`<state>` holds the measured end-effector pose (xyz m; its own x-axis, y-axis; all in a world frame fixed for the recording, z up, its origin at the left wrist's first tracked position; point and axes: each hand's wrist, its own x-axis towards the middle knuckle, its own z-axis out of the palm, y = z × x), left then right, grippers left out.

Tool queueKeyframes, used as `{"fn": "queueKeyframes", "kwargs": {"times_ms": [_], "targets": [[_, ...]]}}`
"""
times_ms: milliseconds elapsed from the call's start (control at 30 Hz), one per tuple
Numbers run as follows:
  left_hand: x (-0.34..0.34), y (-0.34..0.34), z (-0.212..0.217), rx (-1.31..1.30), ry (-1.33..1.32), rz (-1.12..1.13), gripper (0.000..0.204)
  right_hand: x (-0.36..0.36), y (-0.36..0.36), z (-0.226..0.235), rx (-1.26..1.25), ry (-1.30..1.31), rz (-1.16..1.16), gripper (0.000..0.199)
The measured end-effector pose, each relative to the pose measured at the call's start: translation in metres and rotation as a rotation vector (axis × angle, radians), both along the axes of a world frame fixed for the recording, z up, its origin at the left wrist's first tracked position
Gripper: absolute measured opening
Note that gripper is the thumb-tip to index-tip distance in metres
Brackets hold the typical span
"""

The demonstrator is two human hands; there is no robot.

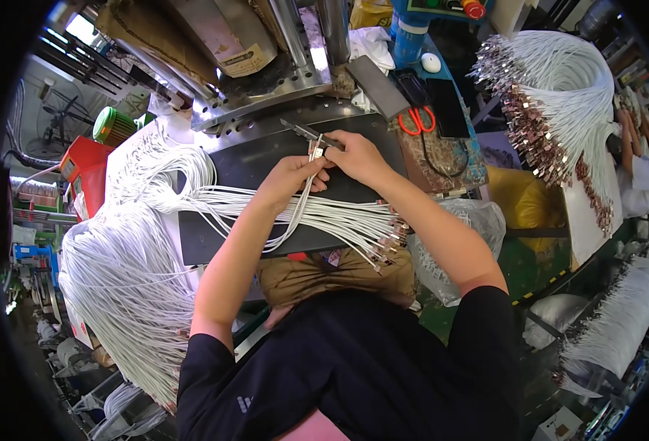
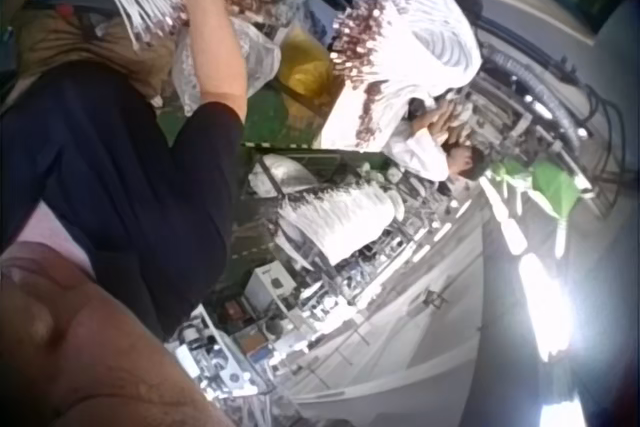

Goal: Sort and insert multiple white wires into an industrial assembly machine.

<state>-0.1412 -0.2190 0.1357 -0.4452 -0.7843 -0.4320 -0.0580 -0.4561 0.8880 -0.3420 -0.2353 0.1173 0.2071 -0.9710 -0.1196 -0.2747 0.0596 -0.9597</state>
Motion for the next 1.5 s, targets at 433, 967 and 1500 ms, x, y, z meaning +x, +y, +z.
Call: {"fn": "queueKeyframes", "kwargs": {"times_ms": [433,967,1500], "targets": [[0.018,-0.006,0.000,-0.046,-0.156,-0.104,0.026,-0.011,-0.009,-0.014,-0.049,0.017,0.141,0.035],[0.031,-0.005,-0.005,-0.058,-0.152,0.061,0.025,-0.022,-0.004,0.011,0.107,-0.020,0.094,0.046],[0.041,-0.009,0.004,-0.104,-0.273,0.024,0.024,-0.020,-0.003,0.016,0.059,0.053,0.181,0.044]]}}
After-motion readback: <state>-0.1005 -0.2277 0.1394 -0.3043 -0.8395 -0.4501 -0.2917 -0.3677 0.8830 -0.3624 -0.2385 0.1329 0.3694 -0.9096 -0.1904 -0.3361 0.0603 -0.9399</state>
